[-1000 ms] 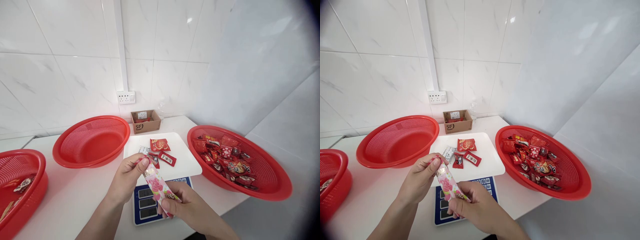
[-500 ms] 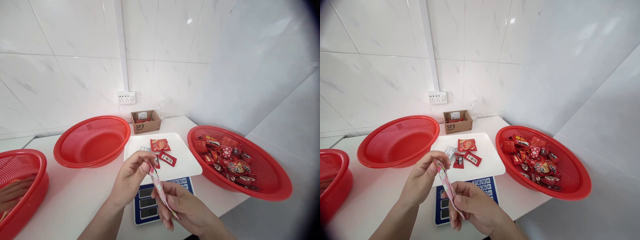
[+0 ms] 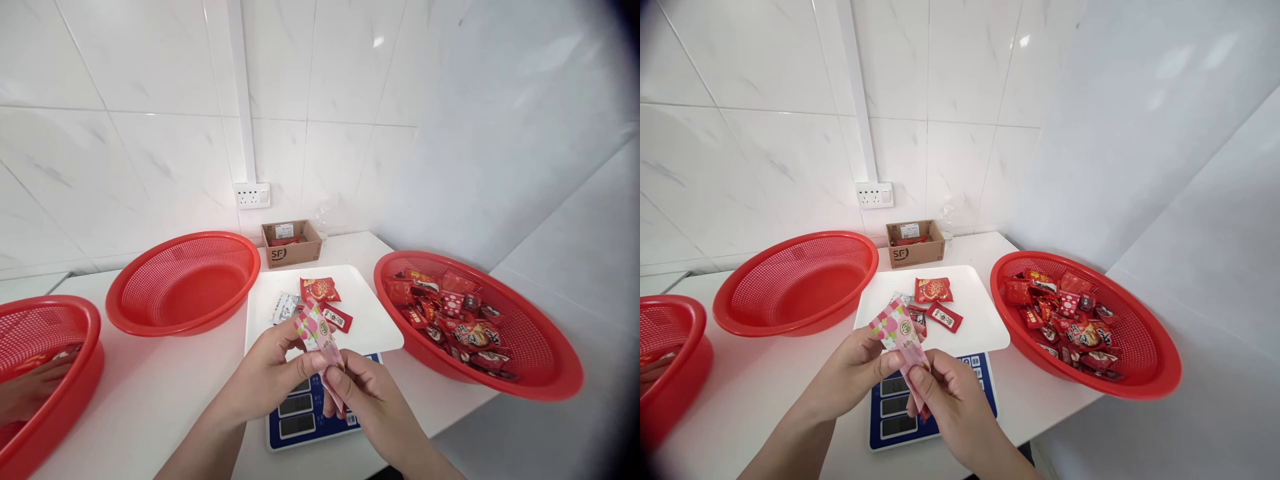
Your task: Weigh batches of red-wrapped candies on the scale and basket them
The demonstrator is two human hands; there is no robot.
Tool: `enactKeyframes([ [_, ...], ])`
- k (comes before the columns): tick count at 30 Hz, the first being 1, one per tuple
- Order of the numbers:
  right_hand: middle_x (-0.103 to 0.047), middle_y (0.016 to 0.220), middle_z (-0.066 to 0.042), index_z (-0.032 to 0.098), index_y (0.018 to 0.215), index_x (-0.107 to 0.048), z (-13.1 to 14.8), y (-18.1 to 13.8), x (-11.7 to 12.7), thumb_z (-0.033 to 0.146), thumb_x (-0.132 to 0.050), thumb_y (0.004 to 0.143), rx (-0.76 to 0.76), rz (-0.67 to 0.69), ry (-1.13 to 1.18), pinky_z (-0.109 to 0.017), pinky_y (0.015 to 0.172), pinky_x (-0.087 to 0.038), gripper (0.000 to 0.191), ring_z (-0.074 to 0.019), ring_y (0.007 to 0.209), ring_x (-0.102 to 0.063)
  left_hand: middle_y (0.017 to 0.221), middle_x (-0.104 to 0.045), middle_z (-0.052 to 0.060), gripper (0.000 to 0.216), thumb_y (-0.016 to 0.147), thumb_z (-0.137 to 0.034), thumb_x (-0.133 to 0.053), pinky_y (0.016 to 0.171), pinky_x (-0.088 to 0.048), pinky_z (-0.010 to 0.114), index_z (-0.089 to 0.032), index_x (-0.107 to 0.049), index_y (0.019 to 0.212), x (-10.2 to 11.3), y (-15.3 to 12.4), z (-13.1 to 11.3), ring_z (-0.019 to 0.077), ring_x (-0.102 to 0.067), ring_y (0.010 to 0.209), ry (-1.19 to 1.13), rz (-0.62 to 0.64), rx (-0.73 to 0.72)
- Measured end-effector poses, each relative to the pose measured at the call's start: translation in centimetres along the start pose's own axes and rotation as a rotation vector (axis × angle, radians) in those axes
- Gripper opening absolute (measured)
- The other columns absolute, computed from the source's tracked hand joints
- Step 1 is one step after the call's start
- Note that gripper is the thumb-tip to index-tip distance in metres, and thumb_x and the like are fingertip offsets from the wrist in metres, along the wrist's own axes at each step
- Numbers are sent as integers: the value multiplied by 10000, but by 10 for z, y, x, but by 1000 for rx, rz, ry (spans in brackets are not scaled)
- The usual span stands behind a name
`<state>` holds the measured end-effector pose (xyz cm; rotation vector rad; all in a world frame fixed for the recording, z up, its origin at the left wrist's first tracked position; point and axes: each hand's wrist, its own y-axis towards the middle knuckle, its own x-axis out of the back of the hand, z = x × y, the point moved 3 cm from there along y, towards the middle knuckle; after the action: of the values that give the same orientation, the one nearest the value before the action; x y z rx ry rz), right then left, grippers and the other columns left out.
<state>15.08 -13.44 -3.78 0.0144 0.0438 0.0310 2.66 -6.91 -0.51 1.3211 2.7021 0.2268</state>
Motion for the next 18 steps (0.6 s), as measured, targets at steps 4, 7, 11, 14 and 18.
enactKeyframes([
  [4,-525,541,28,174,724,-537,-2,-2,-1,473,-518,859,34,1,18,-188,469,-366,328,-84,491,-487,767,-680,47,282,863,-387,-527,673,-500,316,-182,-626,1029,-5,1,-1,198,-643,690,-76,74,32],
  [7,-530,555,28,175,715,-534,2,-2,-1,455,-529,859,50,15,67,-188,479,-379,314,-84,498,-493,730,-678,41,273,879,-382,-504,663,-487,299,-173,-641,988,-5,1,-5,197,-643,702,-58,63,-4],
  [11,-538,554,27,170,709,-531,7,-3,-3,470,-588,816,37,70,120,-189,479,-375,323,-77,480,-479,816,-682,52,282,873,-395,-517,676,-470,269,-167,-661,957,-2,2,-7,187,-629,772,-33,32,-65],
  [14,-529,516,18,168,670,-510,9,-4,-5,520,-548,824,7,141,139,-194,471,-370,386,-81,462,-473,909,-670,63,311,854,-417,-546,709,-468,272,-184,-649,1033,0,1,-3,193,-615,834,-78,43,-65],
  [18,-527,515,13,171,662,-503,7,-4,-4,532,-572,799,-21,141,138,-200,432,-341,392,-86,439,-467,1067,-618,80,419,846,-478,-532,752,-459,289,-233,-574,1183,5,-2,4,201,-592,897,-154,-2,-101],
])
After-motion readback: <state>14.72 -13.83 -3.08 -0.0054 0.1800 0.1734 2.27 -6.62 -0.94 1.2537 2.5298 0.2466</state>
